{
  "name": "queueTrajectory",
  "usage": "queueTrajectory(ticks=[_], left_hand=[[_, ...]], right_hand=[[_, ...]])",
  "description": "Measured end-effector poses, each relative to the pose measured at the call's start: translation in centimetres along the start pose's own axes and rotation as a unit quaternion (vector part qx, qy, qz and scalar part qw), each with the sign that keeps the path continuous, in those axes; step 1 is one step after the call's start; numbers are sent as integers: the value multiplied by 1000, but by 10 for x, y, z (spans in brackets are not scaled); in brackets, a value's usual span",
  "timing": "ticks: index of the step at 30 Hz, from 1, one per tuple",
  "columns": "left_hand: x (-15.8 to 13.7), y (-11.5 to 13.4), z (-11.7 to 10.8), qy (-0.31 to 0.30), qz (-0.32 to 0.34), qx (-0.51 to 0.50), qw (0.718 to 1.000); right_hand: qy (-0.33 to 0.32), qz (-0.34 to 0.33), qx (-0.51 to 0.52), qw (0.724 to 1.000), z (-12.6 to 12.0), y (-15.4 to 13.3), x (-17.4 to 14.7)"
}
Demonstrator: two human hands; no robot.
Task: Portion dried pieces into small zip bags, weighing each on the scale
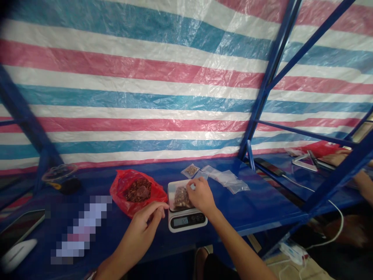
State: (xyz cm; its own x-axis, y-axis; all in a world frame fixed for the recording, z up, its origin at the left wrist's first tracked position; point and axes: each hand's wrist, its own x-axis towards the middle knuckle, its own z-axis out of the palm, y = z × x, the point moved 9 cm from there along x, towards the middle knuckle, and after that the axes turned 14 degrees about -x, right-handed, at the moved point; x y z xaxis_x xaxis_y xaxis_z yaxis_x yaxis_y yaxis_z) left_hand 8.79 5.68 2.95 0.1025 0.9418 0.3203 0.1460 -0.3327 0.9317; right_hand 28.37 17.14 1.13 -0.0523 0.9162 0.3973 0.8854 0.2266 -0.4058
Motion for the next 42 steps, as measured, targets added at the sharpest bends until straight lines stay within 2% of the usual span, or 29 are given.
queueTrajectory(ticks=[2, 3, 5, 6, 9, 12, 16, 18, 23, 30, 38, 42], left_hand=[[-1, 1, -6, 56, 9, -13, 998], [-2, -1, -12, 104, 2, -26, 994], [-5, -10, -21, 185, -31, -56, 981], [-5, -17, -22, 205, -50, -77, 975], [-1, -36, -24, 236, -83, -163, 954], [5, -50, -31, 261, -95, -239, 930], [5, -60, -50, 308, -99, -326, 888], [5, -63, -56, 312, -101, -353, 876], [4, -70, -62, 297, -106, -392, 864], [5, -79, -66, 281, -138, -412, 856], [3, -77, -73, 289, -157, -375, 867], [2, -73, -71, 274, -161, -363, 876]], right_hand=[[-17, -18, 101, 995, -6, -16, 1], [-23, -32, 152, 988, -10, -27, 2], [-31, -69, 220, 973, -21, -57, 6], [-32, -88, 234, 968, -25, -74, 10], [-59, -124, 226, 964, -22, -124, 24], [-101, -143, 165, 971, 2, -164, 40], [-133, -161, 100, 973, 37, -199, 54], [-159, -167, 80, 970, 52, -212, 56], [-188, -167, 87, 964, 70, -230, 55], [-190, -156, 114, 962, 79, -231, 53], [-190, -154, 121, 962, 77, -225, 49], [-188, -154, 117, 963, 75, -222, 47]])
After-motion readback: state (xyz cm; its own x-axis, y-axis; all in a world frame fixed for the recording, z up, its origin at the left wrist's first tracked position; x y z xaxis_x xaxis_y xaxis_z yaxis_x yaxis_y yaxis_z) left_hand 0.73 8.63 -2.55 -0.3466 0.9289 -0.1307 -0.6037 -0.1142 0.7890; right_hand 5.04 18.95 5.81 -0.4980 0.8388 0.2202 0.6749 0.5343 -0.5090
